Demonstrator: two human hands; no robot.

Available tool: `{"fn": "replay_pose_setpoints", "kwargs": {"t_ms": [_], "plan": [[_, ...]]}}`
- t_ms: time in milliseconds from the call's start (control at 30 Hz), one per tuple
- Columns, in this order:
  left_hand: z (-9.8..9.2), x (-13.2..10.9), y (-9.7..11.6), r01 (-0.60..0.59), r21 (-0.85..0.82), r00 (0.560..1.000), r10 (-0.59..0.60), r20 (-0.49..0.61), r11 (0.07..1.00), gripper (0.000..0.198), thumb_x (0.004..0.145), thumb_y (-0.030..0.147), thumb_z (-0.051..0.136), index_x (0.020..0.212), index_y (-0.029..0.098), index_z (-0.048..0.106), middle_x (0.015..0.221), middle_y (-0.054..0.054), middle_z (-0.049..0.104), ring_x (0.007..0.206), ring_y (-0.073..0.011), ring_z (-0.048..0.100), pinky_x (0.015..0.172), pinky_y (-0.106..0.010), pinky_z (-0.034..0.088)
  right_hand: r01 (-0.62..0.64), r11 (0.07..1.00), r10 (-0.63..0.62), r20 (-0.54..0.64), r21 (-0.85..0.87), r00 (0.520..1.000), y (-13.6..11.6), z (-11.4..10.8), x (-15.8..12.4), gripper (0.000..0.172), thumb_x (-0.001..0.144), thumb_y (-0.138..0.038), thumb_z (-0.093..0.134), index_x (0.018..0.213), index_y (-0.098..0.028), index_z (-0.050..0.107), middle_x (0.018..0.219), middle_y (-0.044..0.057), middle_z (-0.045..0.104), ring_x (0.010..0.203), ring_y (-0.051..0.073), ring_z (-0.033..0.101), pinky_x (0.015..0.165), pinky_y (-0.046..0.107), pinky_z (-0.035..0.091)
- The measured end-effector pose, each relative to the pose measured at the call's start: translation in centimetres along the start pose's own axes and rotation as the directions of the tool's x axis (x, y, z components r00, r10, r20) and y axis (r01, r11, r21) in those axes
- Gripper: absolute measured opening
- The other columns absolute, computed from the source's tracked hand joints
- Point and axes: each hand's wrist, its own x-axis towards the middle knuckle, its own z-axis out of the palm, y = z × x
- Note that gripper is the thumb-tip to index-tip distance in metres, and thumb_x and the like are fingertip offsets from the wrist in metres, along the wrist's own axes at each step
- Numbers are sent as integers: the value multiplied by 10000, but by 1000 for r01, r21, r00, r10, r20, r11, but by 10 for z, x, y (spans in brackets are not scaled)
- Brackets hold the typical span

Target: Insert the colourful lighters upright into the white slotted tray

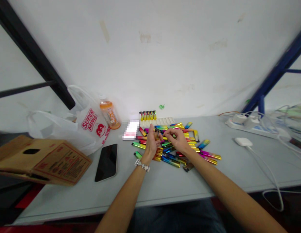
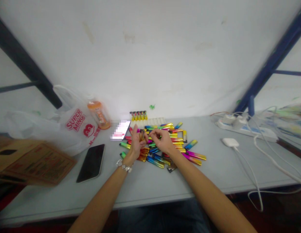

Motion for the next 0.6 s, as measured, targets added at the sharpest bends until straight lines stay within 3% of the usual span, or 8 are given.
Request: {"fn": "replay_pose_setpoints", "kwargs": {"t_ms": [133, 267, 400, 600], "plan": [[3, 0, 0, -31, 156, 996, 45, -83, 987, 463, 866, 475, 401, 535, 164, 490, 415, 63, 293, 350, -42, 218, 392, -196, 155, -7, 1000, 7, 13, -14, 1000, -1, 0, -1, 158, 846, -248, 546, 758, -168, 650, 613, -12, 599, 574, 126, 509, 591, 255, 384], [3, 1, -1, -56, 178, 995, 70, -73, 982, 388, 865, 378, 365, 569, 166, 502, 442, 56, 332, 358, -47, 248, 388, -189, 169, 0, 1000, 0, 18, -27, 1000, -2, 0, -1, 162, 840, -230, 534, 737, -169, 643, 645, -3, 634, 582, 125, 512, 589, 254, 384], [2, 2, -3, -38, 155, 997, 48, -67, 987, 422, 894, 417, 356, 579, 170, 491, 434, 62, 305, 355, -49, 230, 382, -188, 171, -4, 999, 5, 25, -38, 1000, -1, 0, -1, 154, 841, -231, 540, 758, -166, 653, 649, 1, 630, 588, 128, 511, 585, 258, 384], [2, 0, -1, 12, -12, 1000, -12, -23, 1000, 600, 880, 705, 328, 653, 176, 493, 467, 64, 312, 387, -57, 248, 384, -187, 200, 8, 1000, -8, -25, 10, 1000, -2, 3, -1, 188, 868, -346, 607, 938, -181, 663, 717, 9, 601, 636, 142, 534, 591, 269, 414]]}}
